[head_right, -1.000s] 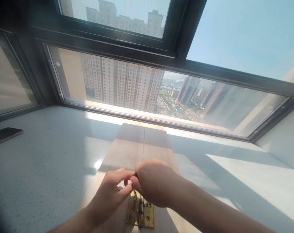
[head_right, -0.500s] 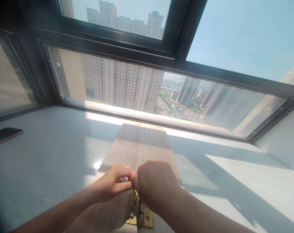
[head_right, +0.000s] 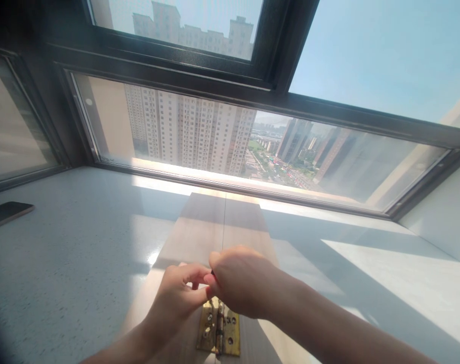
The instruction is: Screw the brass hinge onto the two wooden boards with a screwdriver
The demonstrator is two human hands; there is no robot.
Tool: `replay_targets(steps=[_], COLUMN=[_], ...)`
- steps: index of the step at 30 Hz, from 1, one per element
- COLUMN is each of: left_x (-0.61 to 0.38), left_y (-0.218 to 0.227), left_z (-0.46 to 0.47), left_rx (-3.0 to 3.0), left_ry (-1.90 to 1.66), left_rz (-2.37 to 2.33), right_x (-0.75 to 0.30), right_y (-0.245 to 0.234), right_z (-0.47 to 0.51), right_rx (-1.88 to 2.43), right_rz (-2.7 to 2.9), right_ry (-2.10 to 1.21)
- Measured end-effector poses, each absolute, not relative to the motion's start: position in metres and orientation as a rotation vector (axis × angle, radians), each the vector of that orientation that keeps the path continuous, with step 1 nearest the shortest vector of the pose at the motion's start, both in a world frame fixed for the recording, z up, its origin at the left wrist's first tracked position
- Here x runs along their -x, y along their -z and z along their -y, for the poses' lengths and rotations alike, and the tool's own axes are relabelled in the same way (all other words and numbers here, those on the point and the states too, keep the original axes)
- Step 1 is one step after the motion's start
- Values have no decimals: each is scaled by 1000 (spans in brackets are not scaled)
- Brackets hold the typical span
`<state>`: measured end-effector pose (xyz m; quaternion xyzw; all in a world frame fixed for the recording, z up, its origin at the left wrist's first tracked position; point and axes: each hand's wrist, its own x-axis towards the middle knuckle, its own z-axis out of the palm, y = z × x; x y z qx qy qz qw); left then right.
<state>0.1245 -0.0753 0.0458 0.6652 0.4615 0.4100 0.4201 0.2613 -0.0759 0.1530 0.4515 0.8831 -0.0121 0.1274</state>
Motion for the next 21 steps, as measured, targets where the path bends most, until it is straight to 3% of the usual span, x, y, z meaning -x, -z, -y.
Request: replay_targets(steps=[9, 14, 21], left_x=[-104, -106, -118], left_y=[-51, -47, -48], left_z=[49, 51, 66], left_rx=[-1774, -1658, -1740], left_ry=[-696, -771, -965], left_rz=[-629, -597, -824], right_x=[-262, -257, -256], right_y=[-155, -144, -139], right_z=[76, 81, 83], right_rx=[-1293, -1553, -1510], right_rz=[-2627, -2448, -2497], right_ry=[32, -244, -168])
